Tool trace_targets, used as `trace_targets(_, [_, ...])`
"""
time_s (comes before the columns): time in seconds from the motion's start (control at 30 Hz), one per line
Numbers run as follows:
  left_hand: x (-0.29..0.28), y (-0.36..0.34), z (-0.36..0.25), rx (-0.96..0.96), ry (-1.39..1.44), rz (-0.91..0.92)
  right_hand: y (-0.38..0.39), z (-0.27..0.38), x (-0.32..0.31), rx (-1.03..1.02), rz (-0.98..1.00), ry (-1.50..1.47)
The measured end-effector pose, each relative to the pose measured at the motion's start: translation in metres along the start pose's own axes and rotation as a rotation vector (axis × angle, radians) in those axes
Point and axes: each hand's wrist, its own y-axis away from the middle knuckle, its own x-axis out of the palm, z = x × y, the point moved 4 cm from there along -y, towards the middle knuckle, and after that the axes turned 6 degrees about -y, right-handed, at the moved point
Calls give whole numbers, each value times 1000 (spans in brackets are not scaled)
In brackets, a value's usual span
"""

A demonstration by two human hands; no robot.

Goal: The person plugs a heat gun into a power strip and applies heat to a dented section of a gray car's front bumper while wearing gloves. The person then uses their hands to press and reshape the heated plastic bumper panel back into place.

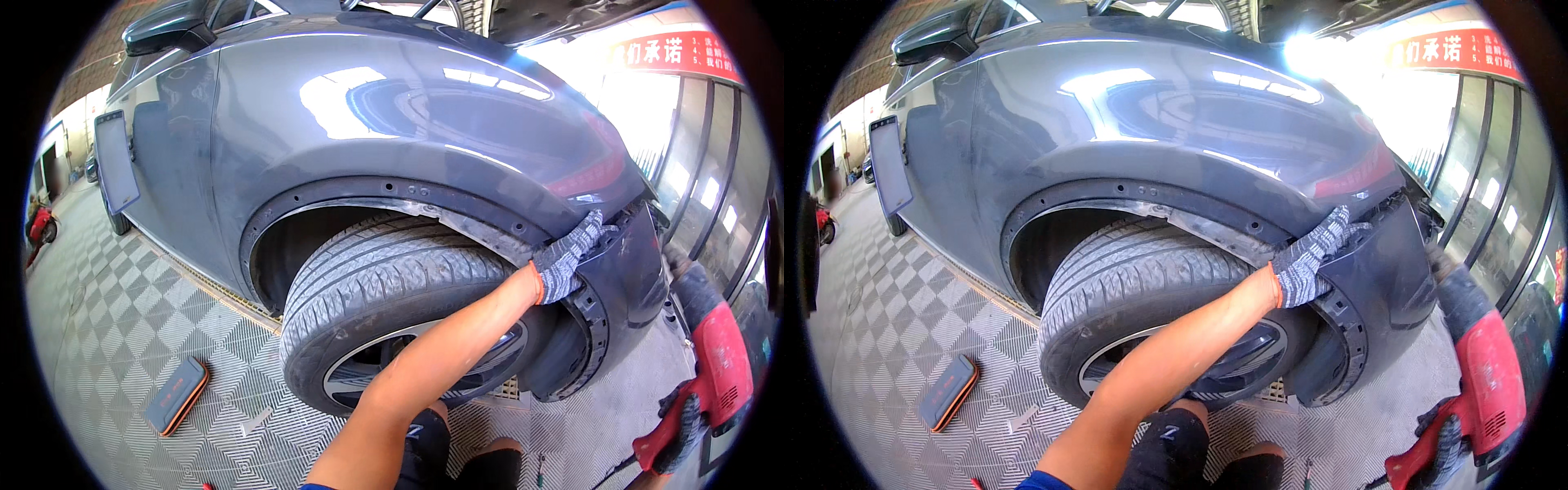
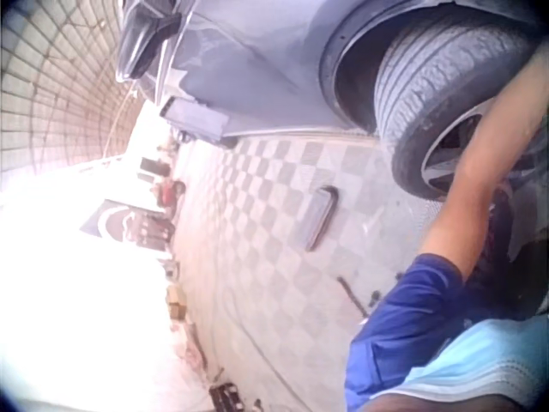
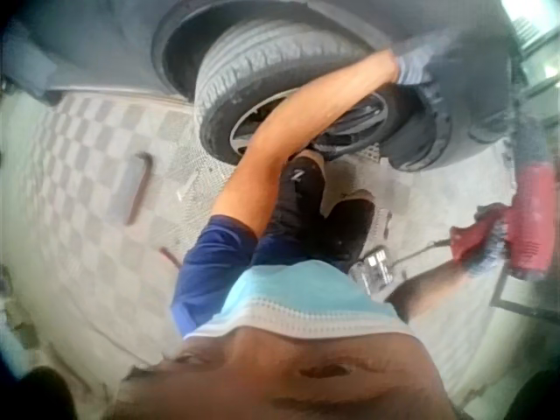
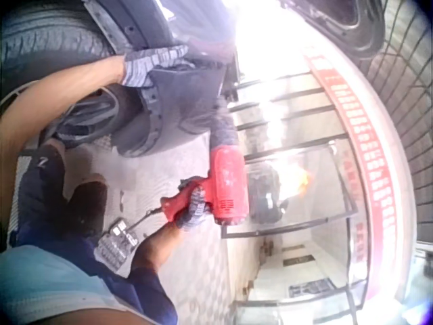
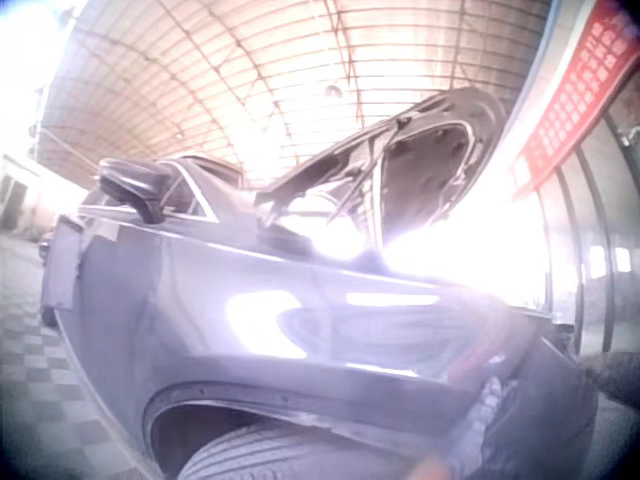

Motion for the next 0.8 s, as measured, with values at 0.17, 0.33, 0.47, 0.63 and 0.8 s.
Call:
trace_targets(0.17, [1, 7, 2, 25, -195, -95, 9, 3, 5, 72, -15, -16])
trace_targets(0.33, [3, 11, -6, -1, -212, 1, 3, -2, 6, 32, -14, -11])
trace_targets(0.47, [-3, 15, -4, 85, -467, 28, 7, 2, 14, 69, -71, -9])
trace_targets(0.63, [-4, 12, -1, 267, -769, 50, 16, 37, 35, 115, -56, 52])
trace_targets(0.8, [4, 16, -10, 101, -288, 35, 8, 12, 14, 74, -78, 29])
